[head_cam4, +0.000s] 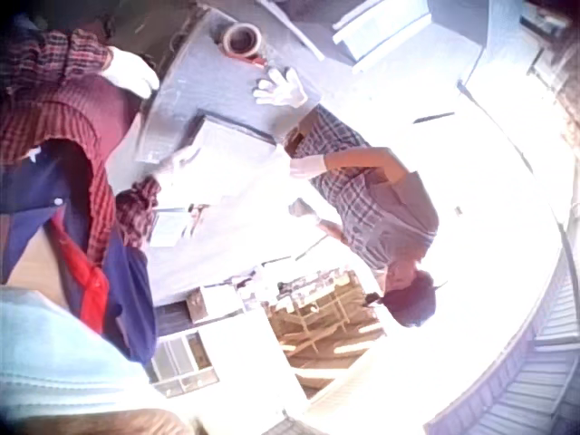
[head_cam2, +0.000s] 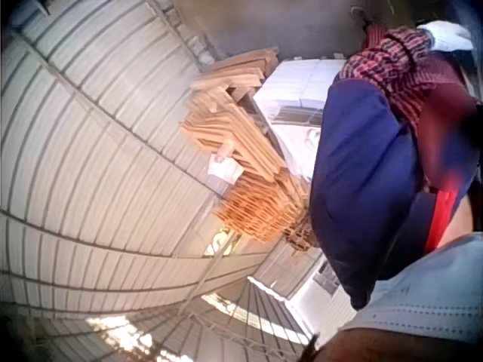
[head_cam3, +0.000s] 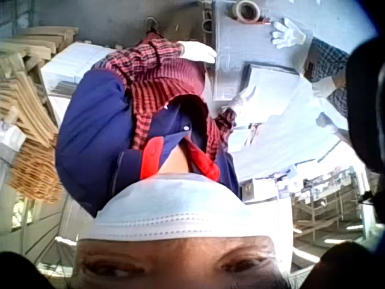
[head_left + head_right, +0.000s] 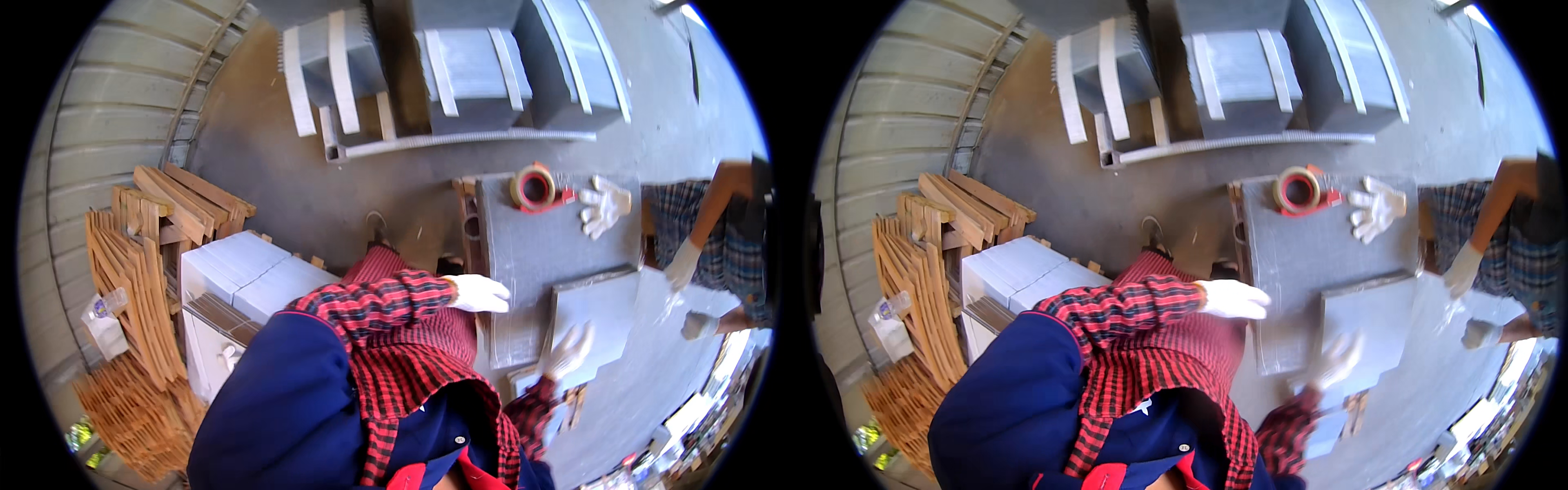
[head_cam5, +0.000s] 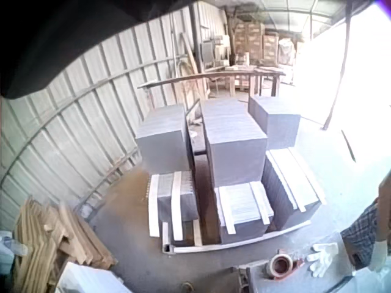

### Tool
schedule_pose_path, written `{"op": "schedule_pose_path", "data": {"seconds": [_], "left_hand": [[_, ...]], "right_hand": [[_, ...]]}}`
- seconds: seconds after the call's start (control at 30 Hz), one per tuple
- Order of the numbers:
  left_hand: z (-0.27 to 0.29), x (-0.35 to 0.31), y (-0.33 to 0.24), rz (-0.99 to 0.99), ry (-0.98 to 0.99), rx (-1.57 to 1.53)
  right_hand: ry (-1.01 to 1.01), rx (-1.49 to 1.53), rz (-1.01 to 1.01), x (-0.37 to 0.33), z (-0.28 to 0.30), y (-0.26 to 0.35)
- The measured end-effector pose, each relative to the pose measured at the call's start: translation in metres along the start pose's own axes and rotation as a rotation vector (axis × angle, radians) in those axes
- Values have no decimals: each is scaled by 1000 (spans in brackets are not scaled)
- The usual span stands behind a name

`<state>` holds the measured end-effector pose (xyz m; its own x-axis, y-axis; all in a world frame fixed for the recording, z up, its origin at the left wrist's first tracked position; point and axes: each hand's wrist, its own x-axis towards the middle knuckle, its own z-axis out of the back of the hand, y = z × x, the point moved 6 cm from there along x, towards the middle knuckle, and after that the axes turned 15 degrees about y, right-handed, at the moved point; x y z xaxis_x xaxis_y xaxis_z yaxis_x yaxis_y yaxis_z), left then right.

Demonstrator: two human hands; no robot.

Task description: The person places gray rectangular panels into clear plastic bags and then into a cardboard box. They use a red tape dispenser to seal the box flaps. The person repeats this process with multiple panels, stacking them in the box.

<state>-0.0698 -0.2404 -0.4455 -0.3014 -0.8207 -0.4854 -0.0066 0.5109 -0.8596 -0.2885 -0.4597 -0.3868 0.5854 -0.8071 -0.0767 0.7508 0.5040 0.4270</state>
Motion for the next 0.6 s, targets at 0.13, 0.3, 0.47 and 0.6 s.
{"op": "schedule_pose_path", "data": {"seconds": [0.13, 0.3, 0.47, 0.6], "left_hand": [[52, -113, 66, -7, -217, 86], [104, -233, 99, 45, -543, 63], [132, -285, 124, 19, -671, -217], [178, -317, 142, 23, -816, -94]], "right_hand": [[203, 95, 69, -106, -80, 78], [654, 302, 280, -91, -177, 187], [776, 370, 351, -20, -184, 344], [809, 267, 478, 19, -217, 400]]}}
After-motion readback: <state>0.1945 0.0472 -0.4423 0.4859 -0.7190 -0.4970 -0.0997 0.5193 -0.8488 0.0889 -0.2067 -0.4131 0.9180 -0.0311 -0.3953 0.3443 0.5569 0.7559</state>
